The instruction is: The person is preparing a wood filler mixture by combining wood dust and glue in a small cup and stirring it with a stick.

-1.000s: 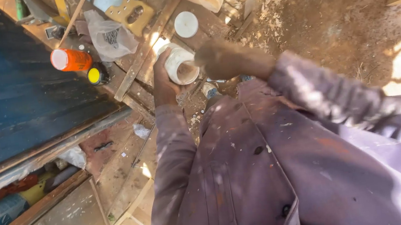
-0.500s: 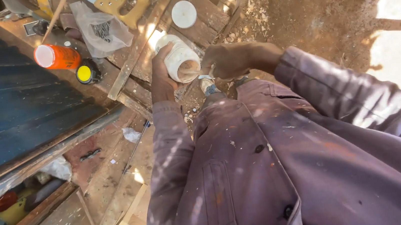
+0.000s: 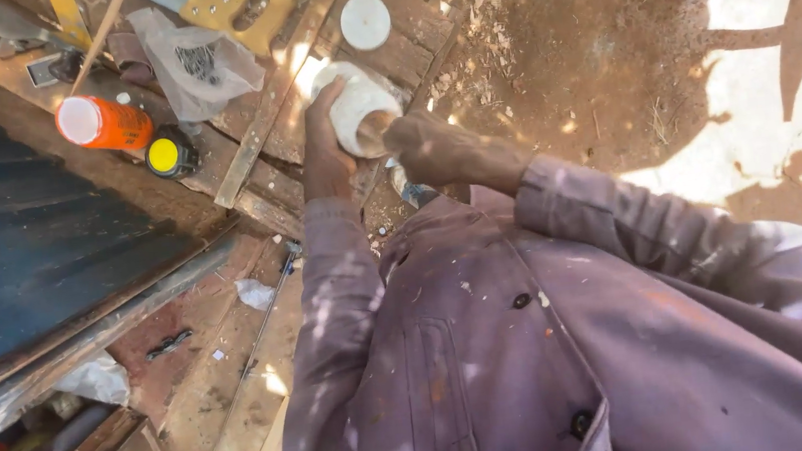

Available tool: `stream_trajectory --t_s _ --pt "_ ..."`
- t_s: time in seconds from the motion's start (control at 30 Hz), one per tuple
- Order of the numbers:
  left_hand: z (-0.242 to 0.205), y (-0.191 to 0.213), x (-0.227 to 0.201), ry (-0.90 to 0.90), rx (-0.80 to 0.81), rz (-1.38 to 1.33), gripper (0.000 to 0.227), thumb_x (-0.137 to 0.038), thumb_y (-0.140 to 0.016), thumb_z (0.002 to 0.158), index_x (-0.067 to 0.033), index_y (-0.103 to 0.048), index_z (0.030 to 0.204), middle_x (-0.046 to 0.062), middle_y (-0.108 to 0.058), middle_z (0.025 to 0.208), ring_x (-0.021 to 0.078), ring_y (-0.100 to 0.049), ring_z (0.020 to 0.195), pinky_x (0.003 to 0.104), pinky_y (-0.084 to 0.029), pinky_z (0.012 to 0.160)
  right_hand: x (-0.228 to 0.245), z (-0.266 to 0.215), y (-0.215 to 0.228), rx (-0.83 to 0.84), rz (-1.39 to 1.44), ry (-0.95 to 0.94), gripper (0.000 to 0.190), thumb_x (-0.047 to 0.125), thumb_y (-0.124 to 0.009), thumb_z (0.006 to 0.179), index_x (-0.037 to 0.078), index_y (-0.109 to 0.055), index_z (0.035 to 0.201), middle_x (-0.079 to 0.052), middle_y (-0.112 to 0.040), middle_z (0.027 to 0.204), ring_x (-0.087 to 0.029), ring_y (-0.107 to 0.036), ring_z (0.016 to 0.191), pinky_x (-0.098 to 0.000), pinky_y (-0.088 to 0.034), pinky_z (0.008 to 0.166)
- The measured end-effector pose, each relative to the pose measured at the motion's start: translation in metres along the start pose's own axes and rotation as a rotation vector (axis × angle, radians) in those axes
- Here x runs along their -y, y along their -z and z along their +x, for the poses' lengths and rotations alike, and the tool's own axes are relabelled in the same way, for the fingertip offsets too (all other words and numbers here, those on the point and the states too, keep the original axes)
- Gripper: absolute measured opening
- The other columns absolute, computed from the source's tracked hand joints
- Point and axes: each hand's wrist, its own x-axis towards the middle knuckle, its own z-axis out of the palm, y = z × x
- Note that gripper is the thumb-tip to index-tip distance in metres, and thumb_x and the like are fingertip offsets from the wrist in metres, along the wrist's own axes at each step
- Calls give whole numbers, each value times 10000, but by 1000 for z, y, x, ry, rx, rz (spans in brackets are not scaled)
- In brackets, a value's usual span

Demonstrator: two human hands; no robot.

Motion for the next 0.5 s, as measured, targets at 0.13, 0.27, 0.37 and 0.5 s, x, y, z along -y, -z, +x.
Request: stream_trajectory --t_s 0.13,0.27,0.37,0.5 --pt "-13 -13 11 -97 108 6 463 -372 -860 738 -90 -723 1079 152 -734 1103 342 -710 1032 518 -552 959 -7 -33 12 -19 -410 297 128 61 -515 899 -5 -622 876 -124 -588 864 -179 -573 634 -280 -512 519" --pt "-32 -10 7 -78 102 -28 420 -335 -840 741 -67 -720 1041 151 -742 1076 327 -711 1019 491 -557 987 6 -36 23 148 -278 227 241 89 -463 912 -46 -596 1062 -144 -614 789 -145 -593 506 -233 -502 388" --pt "-41 -6 6 -57 131 -47 441 -347 -861 721 -74 -735 1044 170 -745 1084 337 -708 1030 496 -549 1011 20 -40 41 268 -186 175 369 110 -423 922 -76 -576 1201 -160 -634 733 -119 -607 410 -197 -495 289" --pt "-28 -9 7 -96 64 141 606 -461 -837 676 -84 -692 1127 172 -716 1100 368 -668 1087 561 -507 984 71 -72 85 239 -226 -55 383 127 -469 1003 153 -649 1340 -134 -679 1126 -136 -699 670 -219 -498 468"
